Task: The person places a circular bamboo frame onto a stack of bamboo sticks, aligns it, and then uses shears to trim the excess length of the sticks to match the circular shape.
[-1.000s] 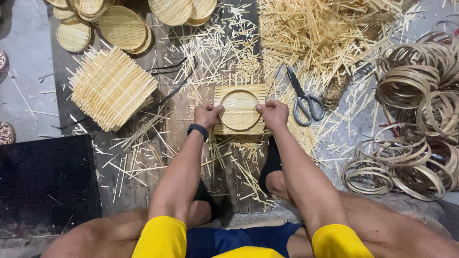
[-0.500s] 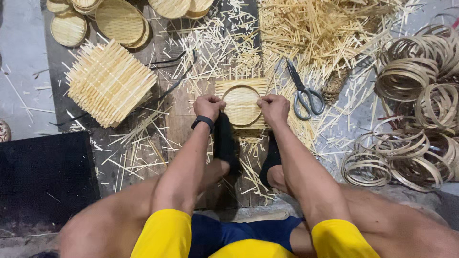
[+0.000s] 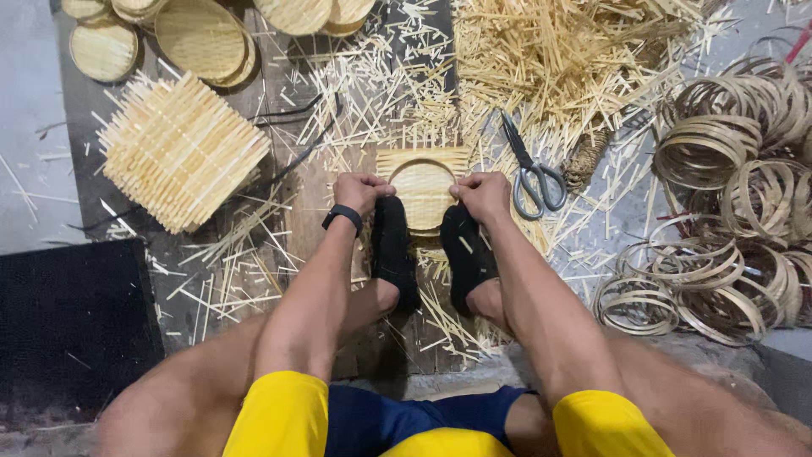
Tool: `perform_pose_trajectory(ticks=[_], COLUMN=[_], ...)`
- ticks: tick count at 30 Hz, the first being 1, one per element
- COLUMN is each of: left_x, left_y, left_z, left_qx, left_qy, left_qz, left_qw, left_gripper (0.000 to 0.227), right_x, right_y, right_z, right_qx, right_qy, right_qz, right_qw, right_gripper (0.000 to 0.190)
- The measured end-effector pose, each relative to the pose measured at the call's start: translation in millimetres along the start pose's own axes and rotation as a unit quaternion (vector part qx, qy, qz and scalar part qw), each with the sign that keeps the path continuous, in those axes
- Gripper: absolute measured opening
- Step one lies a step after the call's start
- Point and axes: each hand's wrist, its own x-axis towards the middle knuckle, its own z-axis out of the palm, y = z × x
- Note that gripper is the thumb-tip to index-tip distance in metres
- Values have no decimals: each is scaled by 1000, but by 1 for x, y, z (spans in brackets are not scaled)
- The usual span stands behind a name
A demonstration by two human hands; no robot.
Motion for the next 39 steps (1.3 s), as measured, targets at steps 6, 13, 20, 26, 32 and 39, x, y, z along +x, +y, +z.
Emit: perform_pose_trajectory(ticks=[6, 13, 20, 26, 32, 39], left_x=[-4, -15, 11, 14, 5, 2], left_y=[23, 71, 48, 40, 55, 60], left_z=[-12, 17, 51, 61, 52, 46], left_qx=[4, 229, 162, 121, 86, 100], left_qy=[-73, 32, 13, -12, -16, -40], left_qz=[-34, 355, 431, 363, 364, 331], left_qw=[997, 906, 888, 924, 927, 937], left_gripper=[22, 20, 19, 17, 15, 19], right_x=[7, -60, -102, -97, -105, -108], right_y=[-3, -41, -12, 24, 19, 26], right_z=[-6, 15, 104, 126, 126, 135], right_qx=[-8, 5, 273, 225, 305, 291], right_qy=[-40, 53, -11, 48, -3, 59], right_qz=[1, 73, 261, 97, 222, 39], right_qw=[999, 996, 926, 968, 926, 954], right_gripper=[20, 26, 38, 34, 38, 22])
